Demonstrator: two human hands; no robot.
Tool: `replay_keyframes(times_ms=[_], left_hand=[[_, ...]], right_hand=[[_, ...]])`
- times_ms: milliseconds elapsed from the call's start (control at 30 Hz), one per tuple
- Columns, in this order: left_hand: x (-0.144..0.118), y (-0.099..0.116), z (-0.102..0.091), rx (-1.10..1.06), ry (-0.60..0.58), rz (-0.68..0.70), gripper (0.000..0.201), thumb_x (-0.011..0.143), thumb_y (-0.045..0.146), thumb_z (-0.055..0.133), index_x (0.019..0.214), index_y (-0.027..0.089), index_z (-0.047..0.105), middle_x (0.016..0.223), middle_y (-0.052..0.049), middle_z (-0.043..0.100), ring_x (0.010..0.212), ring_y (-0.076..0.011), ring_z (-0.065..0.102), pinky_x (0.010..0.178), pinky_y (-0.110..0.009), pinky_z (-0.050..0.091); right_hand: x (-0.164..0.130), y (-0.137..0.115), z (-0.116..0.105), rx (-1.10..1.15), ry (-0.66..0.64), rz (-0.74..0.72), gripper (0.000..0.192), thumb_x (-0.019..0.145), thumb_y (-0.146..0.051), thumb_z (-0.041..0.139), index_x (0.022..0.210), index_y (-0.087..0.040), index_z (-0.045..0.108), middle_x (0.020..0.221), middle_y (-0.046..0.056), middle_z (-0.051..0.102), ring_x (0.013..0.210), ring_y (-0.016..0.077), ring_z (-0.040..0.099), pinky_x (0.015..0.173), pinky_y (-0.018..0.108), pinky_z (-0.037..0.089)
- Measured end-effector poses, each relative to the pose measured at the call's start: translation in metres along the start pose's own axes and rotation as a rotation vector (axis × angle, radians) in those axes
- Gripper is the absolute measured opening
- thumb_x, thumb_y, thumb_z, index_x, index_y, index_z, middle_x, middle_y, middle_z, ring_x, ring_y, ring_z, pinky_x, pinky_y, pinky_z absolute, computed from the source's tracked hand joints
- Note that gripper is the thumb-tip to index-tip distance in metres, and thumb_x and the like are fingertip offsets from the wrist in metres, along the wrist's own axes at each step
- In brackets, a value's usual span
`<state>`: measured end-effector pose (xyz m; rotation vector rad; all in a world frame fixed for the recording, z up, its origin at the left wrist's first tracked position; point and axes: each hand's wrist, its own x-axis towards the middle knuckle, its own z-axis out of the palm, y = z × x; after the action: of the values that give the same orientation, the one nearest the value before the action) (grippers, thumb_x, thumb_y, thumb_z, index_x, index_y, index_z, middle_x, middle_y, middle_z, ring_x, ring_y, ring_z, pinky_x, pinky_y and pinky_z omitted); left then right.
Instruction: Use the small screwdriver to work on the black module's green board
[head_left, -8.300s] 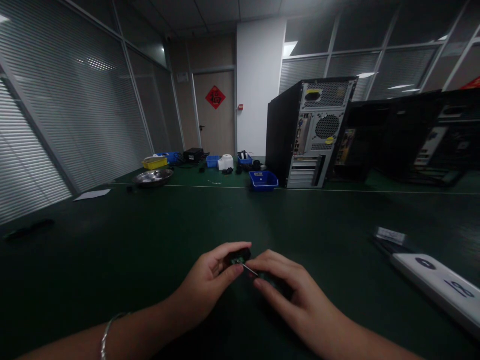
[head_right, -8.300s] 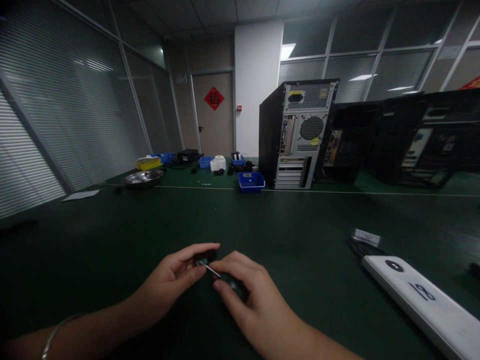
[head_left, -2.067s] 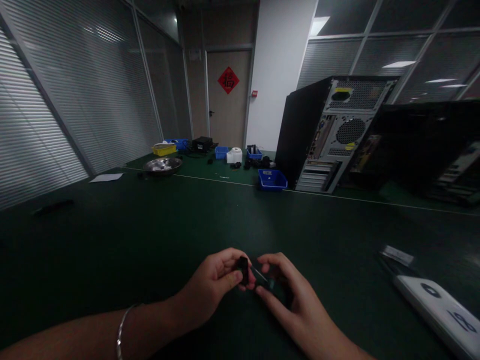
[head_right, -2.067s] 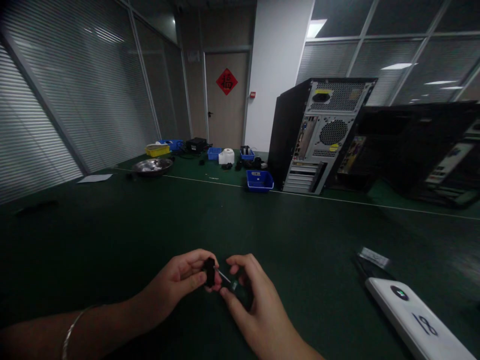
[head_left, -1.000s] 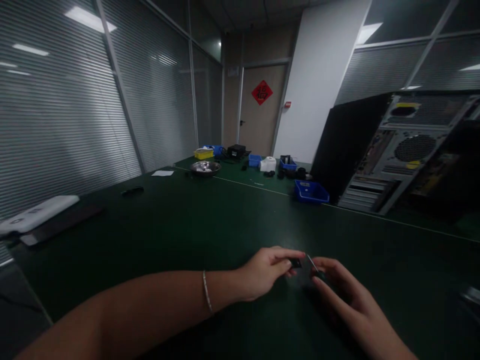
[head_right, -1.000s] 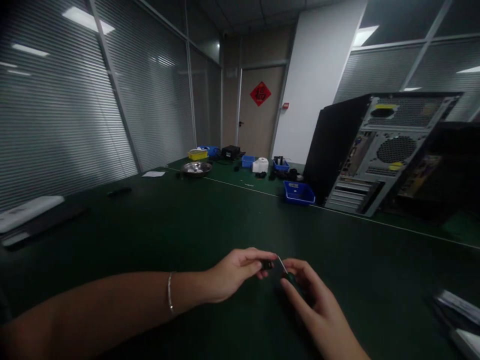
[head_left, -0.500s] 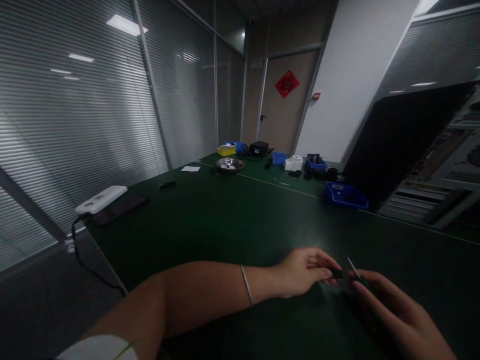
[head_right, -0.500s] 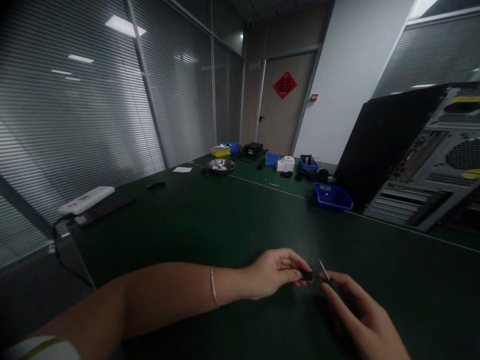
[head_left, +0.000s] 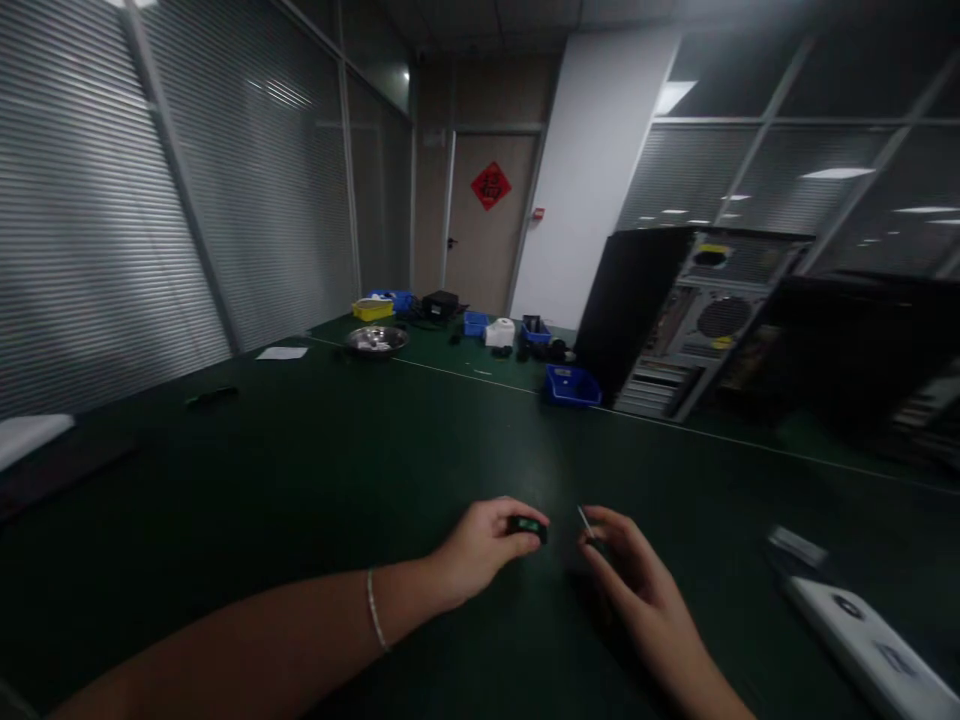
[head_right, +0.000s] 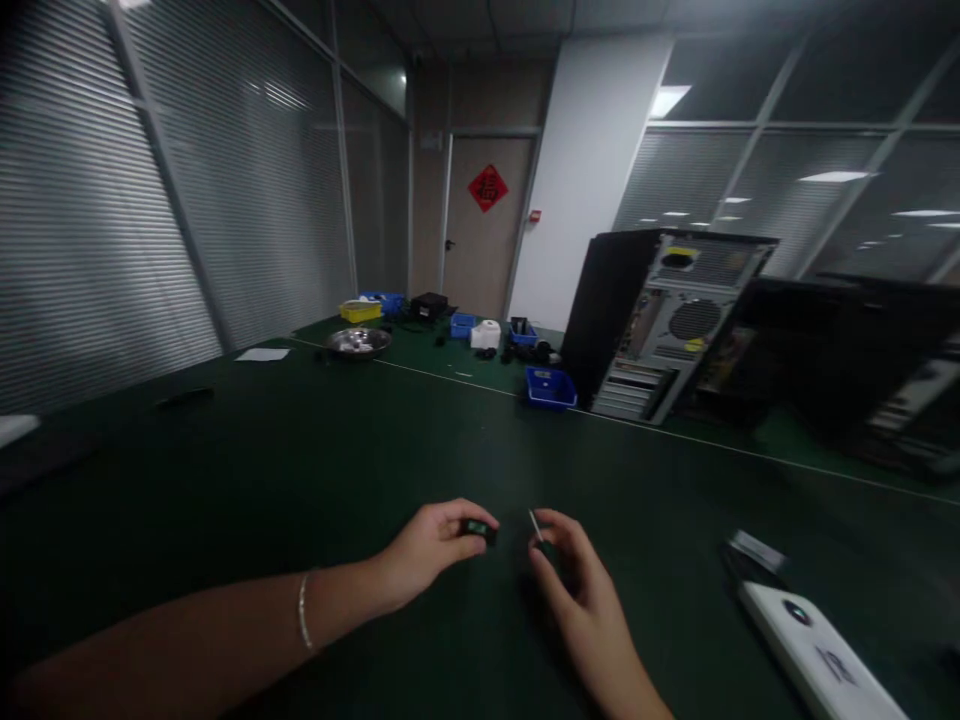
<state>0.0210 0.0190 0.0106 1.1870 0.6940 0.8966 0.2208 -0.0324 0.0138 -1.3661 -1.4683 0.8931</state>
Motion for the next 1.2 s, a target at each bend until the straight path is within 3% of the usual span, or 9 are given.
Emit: replay_keyframes(times_ms=[133,233,367,567,867,1200], left_hand=[[-0.003,0.005,0.002,0.025,-0.046,-0.024,0.025,0.075,0.007,0.067,0.099,0.014,0.072,0.09,-0.005,0.07,0.086,-0.0189,0.063,0.082,-0.034,0.048],[-0.002,0.004,0.002,0.033,-0.037,-0.009,0.025,0.076,0.01,0.069,0.1,0.015,0.07,0.093,-0.004,0.07,0.089,-0.0192,0.064,0.081,-0.033,0.048],[0.001,-0.003,0.0,0.054,-0.049,0.017,0.024,0.075,0.01,0.07,0.098,0.015,0.069,0.09,-0.004,0.072,0.087,-0.0196,0.066,0.082,-0.034,0.05],[0.003,-0.009,-0.003,0.103,-0.104,0.015,0.025,0.076,0.01,0.07,0.1,0.016,0.069,0.1,-0.006,0.072,0.099,-0.0222,0.067,0.09,-0.036,0.049],[0.009,-0.005,-0.001,0.203,-0.071,-0.017,0.022,0.077,0.01,0.07,0.098,0.015,0.07,0.093,-0.005,0.072,0.093,-0.0221,0.067,0.084,-0.035,0.049],[0.005,-0.006,-0.006,0.271,-0.079,0.007,0.019,0.075,0.015,0.074,0.094,0.02,0.077,0.09,-0.004,0.073,0.086,-0.0199,0.067,0.077,-0.03,0.05]], right_hand=[[-0.004,-0.009,-0.004,-0.04,-0.061,-0.076,0.03,0.089,-0.037,0.059,0.114,-0.021,0.061,0.102,0.008,0.069,0.092,0.0249,0.066,0.075,0.033,0.055],[-0.008,-0.016,-0.005,-0.073,-0.147,-0.141,0.024,0.09,-0.028,0.06,0.111,-0.022,0.066,0.103,0.007,0.07,0.097,0.0246,0.065,0.084,0.035,0.051],[-0.009,-0.021,-0.004,-0.14,-0.219,-0.219,0.022,0.09,-0.02,0.059,0.11,-0.021,0.069,0.098,0.007,0.07,0.092,0.0228,0.066,0.082,0.034,0.051],[-0.01,-0.02,-0.008,-0.233,-0.268,-0.288,0.027,0.093,-0.016,0.056,0.116,-0.023,0.066,0.1,0.006,0.068,0.093,0.0202,0.065,0.082,0.032,0.05],[0.002,-0.013,-0.014,-0.435,-0.355,-0.35,0.036,0.092,-0.01,0.049,0.121,-0.025,0.063,0.104,0.009,0.062,0.089,0.0225,0.062,0.075,0.036,0.049],[0.001,0.005,-0.007,-0.23,-0.342,-0.41,0.038,0.094,-0.007,0.052,0.123,-0.03,0.059,0.105,0.004,0.061,0.096,0.0168,0.063,0.08,0.027,0.052]])
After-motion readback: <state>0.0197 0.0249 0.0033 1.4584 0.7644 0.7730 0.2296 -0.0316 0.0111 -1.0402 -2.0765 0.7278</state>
